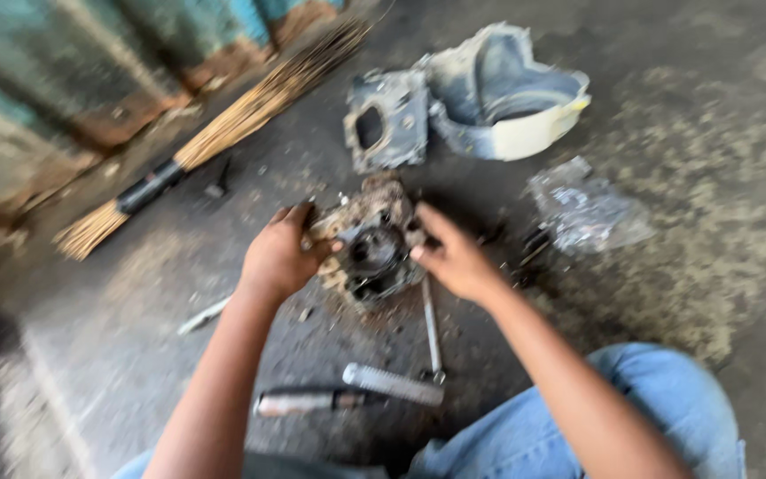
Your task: The person sits on the floor and uses a screwdriver to scrape and clean the fins of a metal engine cylinder head. They repeatedly rotate the part to access different sides and continue scraping the surfaces.
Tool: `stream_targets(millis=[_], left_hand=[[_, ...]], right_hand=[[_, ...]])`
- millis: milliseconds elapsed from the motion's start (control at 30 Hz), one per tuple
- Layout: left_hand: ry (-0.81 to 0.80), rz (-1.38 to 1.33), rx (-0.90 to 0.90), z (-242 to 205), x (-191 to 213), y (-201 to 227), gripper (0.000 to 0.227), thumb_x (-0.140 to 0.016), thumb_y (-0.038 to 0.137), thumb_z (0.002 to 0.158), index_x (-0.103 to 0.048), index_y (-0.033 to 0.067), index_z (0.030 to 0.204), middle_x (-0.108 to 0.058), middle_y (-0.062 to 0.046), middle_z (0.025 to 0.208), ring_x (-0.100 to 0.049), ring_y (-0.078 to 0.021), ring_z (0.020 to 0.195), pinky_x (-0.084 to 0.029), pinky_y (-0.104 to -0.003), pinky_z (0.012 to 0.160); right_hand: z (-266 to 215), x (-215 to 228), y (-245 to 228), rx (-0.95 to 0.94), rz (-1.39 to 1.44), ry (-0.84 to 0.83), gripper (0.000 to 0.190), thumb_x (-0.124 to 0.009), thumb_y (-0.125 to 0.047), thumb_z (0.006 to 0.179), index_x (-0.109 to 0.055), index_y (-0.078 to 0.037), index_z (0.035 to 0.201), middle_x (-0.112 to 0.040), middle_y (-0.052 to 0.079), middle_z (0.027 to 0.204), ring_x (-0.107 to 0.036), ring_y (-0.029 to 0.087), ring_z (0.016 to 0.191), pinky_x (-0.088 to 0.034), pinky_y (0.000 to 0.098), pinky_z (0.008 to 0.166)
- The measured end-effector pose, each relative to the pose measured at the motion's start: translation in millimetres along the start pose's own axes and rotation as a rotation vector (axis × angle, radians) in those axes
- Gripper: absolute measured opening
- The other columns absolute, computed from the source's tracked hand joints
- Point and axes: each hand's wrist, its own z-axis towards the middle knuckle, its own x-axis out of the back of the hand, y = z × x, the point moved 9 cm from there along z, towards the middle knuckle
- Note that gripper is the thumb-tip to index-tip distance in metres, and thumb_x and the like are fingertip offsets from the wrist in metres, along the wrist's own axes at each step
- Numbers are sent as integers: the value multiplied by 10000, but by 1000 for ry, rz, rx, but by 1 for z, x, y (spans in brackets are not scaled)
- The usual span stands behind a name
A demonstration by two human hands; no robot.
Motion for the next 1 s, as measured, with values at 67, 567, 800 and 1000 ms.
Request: stream_targets(millis=[67, 567, 800, 1000], left_hand=[[-37, 19, 157, -12, -4, -13, 815, -851, 511, 727, -577, 87, 1366, -667, -157, 1278, -623, -352, 1202, -500, -453, 986], [111, -284, 222, -32, -22, -50, 849, -918, 398, 710, -563, -31, 1351, -709, -230, 1219, -700, -336, 1128, -545, -395, 973], [-35, -298, 216, -20, -31, -33, 1112, -956, 484, 563, -437, -47, 1390, -706, -248, 1158, -697, -362, 1109, -546, -418, 940], [34, -222, 148, -14, -9, -26, 991, -930, 583, 550, -596, -70, 1218, -748, -249, 1049, -730, -388, 1022, -579, -425, 887]], right_hand=[[4, 11, 9, -59, 58, 42, 745, -708, -177, 928, -348, -80, 1573, -444, 141, 1600, -502, 269, 1410, -463, 395, 1095], [-72, 185, -26, -590, -676, 238, 495, -676, -390, 969, -629, -144, 1396, -696, 159, 1260, -663, 303, 1134, -508, 474, 960], [-41, 80, 28, -551, -742, -192, 613, -688, -513, 887, -609, -163, 1384, -753, 120, 1200, -735, 295, 1096, -571, 420, 939], [-30, 70, 23, -464, -946, -135, 609, -652, -542, 898, -608, -172, 1379, -728, 107, 1218, -695, 311, 1124, -552, 451, 938]])
